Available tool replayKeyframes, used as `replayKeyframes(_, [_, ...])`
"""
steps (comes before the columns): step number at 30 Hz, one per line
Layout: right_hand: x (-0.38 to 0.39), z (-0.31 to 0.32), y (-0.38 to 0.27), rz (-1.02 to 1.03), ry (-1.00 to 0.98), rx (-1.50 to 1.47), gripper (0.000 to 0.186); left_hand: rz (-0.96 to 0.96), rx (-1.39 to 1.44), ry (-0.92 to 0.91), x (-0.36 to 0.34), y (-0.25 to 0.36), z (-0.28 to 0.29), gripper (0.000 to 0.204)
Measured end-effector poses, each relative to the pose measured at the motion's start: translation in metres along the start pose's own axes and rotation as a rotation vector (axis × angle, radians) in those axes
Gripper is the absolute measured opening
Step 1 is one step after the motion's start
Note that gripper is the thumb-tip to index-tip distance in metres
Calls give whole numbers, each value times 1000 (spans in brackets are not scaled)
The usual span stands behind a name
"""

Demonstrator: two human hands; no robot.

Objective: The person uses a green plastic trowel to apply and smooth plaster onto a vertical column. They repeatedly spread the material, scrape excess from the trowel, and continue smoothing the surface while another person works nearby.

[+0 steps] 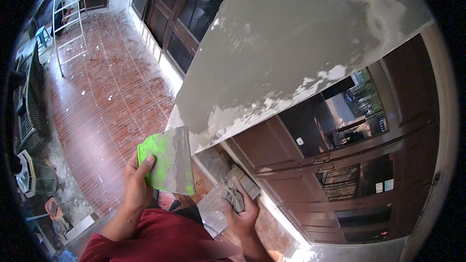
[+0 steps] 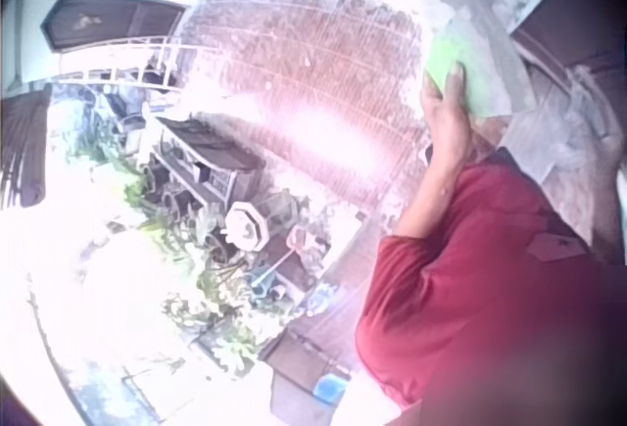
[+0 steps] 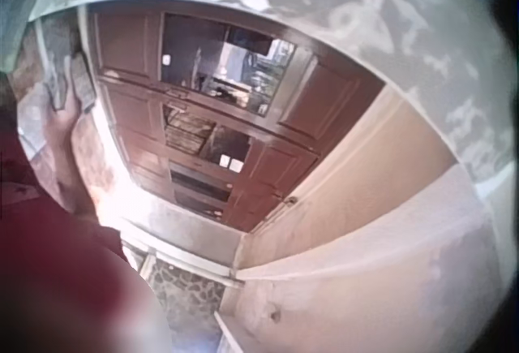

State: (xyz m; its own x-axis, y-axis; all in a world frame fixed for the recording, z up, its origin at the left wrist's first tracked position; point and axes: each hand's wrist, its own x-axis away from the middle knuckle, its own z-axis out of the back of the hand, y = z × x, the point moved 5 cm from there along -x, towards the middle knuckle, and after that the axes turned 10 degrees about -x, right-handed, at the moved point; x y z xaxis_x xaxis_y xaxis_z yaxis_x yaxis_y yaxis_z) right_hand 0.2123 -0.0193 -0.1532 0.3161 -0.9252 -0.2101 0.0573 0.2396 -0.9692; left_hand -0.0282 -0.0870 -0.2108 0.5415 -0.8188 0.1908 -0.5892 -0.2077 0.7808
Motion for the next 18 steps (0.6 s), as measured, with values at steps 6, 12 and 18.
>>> replayKeyframes(6, [-41, -42, -81, 300, -640, 482, 36, 93, -78, -95, 1, 10, 0, 36])
replayKeyframes(12, [-63, -74, -109, 211, -902, 551, 53, 135, -160, -145, 7, 17, 7, 37])
replayKeyframes(18, [-66, -87, -109, 106, -847, 487, 49, 120, -157, -129, 6, 17, 14, 37])
